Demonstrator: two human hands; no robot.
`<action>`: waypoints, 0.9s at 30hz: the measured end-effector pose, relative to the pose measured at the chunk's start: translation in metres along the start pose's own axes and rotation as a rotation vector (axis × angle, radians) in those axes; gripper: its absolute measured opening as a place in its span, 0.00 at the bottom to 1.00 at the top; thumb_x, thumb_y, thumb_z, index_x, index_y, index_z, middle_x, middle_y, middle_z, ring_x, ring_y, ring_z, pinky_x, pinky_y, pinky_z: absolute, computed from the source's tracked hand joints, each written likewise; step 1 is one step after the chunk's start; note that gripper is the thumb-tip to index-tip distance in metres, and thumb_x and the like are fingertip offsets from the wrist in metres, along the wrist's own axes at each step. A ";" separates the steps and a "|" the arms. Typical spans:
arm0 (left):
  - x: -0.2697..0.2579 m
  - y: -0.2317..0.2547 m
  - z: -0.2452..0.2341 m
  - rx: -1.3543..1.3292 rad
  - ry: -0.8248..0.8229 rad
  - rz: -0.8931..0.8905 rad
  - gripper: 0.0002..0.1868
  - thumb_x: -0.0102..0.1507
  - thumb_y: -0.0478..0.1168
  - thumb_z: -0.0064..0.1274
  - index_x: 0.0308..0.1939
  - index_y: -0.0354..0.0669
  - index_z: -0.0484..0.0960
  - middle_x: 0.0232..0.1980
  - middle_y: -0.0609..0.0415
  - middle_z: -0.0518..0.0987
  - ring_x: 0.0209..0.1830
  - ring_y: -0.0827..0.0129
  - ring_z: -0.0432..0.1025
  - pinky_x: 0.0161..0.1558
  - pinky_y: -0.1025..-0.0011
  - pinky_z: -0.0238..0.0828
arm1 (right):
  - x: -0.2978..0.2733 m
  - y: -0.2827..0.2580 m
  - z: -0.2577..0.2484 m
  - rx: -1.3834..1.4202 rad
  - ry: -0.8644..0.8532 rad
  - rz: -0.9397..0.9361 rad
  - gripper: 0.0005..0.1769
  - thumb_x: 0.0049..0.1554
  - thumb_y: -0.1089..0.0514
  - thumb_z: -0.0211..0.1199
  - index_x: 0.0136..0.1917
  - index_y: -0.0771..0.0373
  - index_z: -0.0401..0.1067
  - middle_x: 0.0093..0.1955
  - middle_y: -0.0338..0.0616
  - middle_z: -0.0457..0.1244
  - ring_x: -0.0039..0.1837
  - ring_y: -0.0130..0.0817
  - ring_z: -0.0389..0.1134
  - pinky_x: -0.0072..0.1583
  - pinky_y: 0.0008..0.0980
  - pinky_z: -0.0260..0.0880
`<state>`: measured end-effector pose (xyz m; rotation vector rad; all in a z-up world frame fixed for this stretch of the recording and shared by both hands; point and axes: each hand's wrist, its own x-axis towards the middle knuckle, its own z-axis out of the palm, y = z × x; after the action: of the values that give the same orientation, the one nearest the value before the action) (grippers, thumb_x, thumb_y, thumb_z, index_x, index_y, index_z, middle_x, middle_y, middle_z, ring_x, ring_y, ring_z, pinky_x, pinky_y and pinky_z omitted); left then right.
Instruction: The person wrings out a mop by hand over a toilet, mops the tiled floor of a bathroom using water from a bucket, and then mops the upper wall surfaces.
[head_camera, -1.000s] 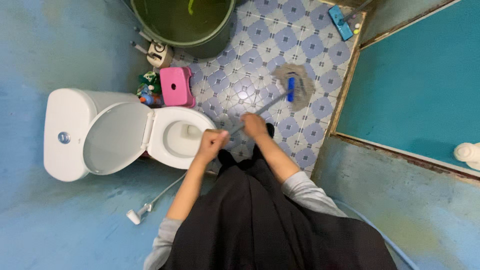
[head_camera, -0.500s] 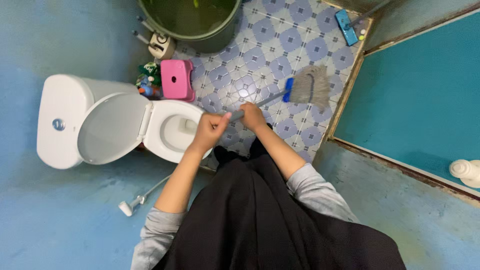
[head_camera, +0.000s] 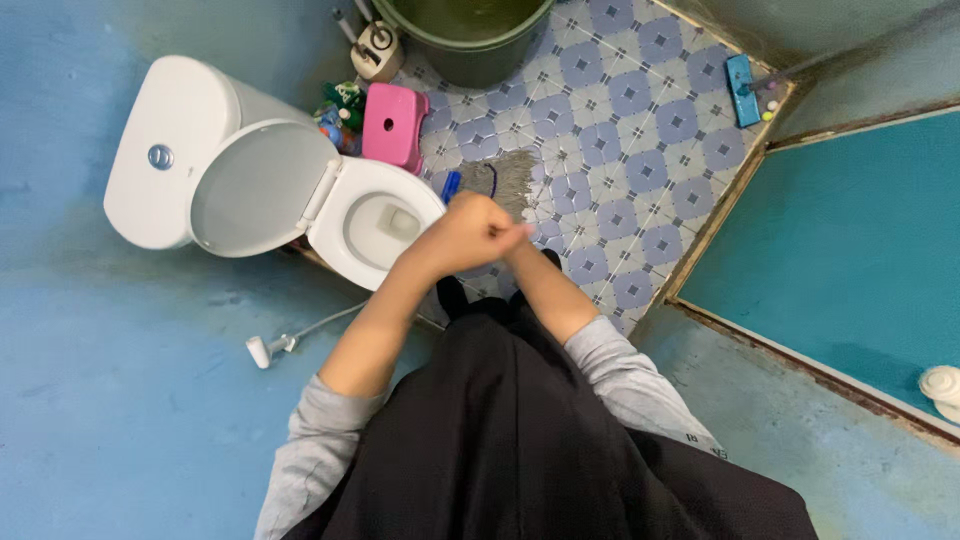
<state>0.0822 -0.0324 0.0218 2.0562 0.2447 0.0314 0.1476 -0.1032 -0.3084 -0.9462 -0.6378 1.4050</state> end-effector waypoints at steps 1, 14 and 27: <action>0.002 0.003 0.005 -0.016 -0.017 0.103 0.26 0.66 0.47 0.57 0.19 0.33 0.73 0.18 0.47 0.62 0.18 0.66 0.55 0.24 0.65 0.55 | -0.008 -0.005 -0.004 -0.240 0.017 0.009 0.17 0.57 0.44 0.60 0.51 0.56 0.77 0.52 0.39 0.69 0.56 0.31 0.69 0.58 0.36 0.70; -0.025 -0.014 0.033 -0.395 0.134 0.222 0.24 0.67 0.35 0.55 0.19 0.34 0.63 0.18 0.53 0.61 0.19 0.70 0.55 0.28 0.67 0.55 | -0.068 -0.142 0.000 -1.395 0.035 0.205 0.14 0.51 0.45 0.63 0.38 0.56 0.80 0.41 0.52 0.70 0.47 0.55 0.72 0.49 0.51 0.70; -0.094 -0.046 0.138 -0.492 0.741 -0.157 0.28 0.70 0.37 0.51 0.15 0.36 0.61 0.17 0.58 0.63 0.18 0.76 0.53 0.24 0.69 0.48 | -0.097 -0.062 -0.029 -1.387 -0.127 0.068 0.10 0.43 0.55 0.64 0.38 0.60 0.80 0.40 0.57 0.70 0.46 0.59 0.72 0.51 0.54 0.72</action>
<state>0.0004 -0.1490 -0.0771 1.4557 0.7707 0.6949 0.1948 -0.1986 -0.2554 -1.9342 -1.7720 0.9472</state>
